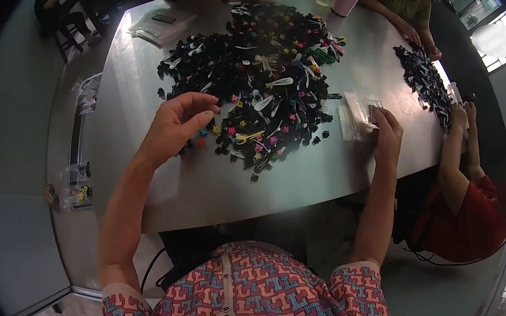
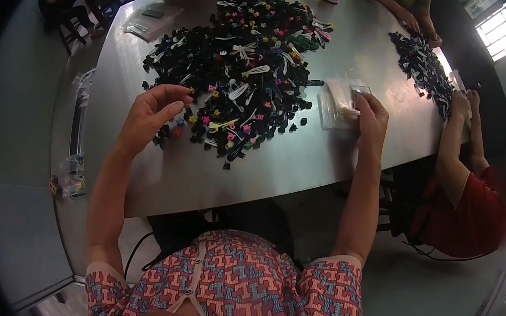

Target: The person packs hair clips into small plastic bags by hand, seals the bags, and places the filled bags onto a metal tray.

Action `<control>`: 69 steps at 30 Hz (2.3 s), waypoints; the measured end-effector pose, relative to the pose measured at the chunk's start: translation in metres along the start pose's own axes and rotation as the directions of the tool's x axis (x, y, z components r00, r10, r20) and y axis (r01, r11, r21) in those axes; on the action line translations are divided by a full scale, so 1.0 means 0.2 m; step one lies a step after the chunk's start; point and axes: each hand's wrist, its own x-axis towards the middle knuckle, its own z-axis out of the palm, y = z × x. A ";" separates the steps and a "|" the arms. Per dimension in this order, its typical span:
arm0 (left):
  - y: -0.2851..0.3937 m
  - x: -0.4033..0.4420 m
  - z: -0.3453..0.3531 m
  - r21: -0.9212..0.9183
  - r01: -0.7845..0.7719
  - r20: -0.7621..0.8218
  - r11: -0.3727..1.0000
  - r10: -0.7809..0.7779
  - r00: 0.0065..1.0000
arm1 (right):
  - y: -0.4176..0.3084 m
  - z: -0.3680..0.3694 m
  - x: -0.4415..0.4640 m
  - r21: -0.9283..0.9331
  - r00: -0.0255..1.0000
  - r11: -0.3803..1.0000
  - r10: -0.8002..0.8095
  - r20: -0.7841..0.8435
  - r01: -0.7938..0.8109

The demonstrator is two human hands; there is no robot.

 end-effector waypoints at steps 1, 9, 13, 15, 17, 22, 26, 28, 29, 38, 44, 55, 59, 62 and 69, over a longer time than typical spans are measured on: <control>0.00 0.00 0.00 -0.003 0.000 -0.001 1.000 0.000 1.000 | -0.01 0.01 0.00 0.017 1.000 1.000 -0.015 -0.020 0.015; -0.01 -0.02 0.04 -0.175 0.039 0.079 0.984 -0.025 0.997 | -0.28 0.37 -0.27 -0.463 0.802 0.702 -0.596 0.034 0.541; 0.00 -0.02 0.06 -0.487 0.309 0.230 0.817 -0.222 0.948 | -0.37 0.71 -0.45 -0.334 0.556 0.455 -0.757 0.344 0.826; 0.00 -0.03 0.02 -0.607 0.345 0.293 0.716 -0.202 0.934 | -0.36 0.86 -0.52 -0.180 0.341 0.290 -0.785 0.517 0.940; 0.01 -0.06 -0.02 -0.720 0.369 0.282 0.587 -0.238 0.929 | -0.36 0.98 -0.59 -0.079 0.275 0.288 -0.742 0.611 0.954; -0.07 -0.05 -0.12 -0.469 0.224 0.165 0.854 -0.164 0.973 | -0.36 1.11 -0.59 0.030 0.144 0.243 -0.667 0.731 0.970; -0.01 -0.06 -0.09 -0.444 0.145 0.079 0.884 -0.122 0.989 | -0.36 1.08 -0.56 0.022 0.239 0.333 -0.721 0.651 0.943; -0.06 -0.04 -0.10 -0.411 0.103 0.061 0.906 -0.086 0.994 | -0.32 1.08 -0.53 0.016 0.295 0.360 -0.788 0.540 0.933; -0.09 -0.03 -0.09 -0.375 0.057 0.049 0.925 -0.042 0.998 | -0.31 1.08 -0.51 0.018 0.298 0.366 -0.785 0.543 0.931; -0.02 -0.07 0.00 -0.107 0.049 -0.008 0.993 -0.050 0.999 | -0.37 1.12 -0.52 -0.087 0.450 0.470 -0.752 0.482 0.879; 0.01 -0.09 0.01 0.038 0.010 -0.053 0.999 -0.007 0.999 | -0.43 1.12 -0.52 -0.233 0.531 0.511 -0.575 0.622 0.827; 0.10 -0.12 -0.22 0.043 -0.048 0.221 0.998 0.037 0.975 | -0.42 1.12 -0.53 -0.048 0.338 0.446 -0.600 0.725 0.894; 0.10 -0.12 -0.25 0.139 -0.137 0.292 0.981 0.092 0.952 | -0.41 1.11 -0.58 -0.048 0.328 0.427 -0.613 0.719 0.903; 0.05 -0.10 -0.15 0.089 -0.142 0.230 0.986 0.118 0.966 | -0.43 1.11 -0.59 -0.049 0.312 0.413 -0.600 0.737 0.909; 0.01 -0.07 -0.10 -0.047 -0.105 0.248 0.993 0.114 0.962 | -0.41 1.09 -0.58 0.036 0.235 0.357 -0.686 0.689 0.933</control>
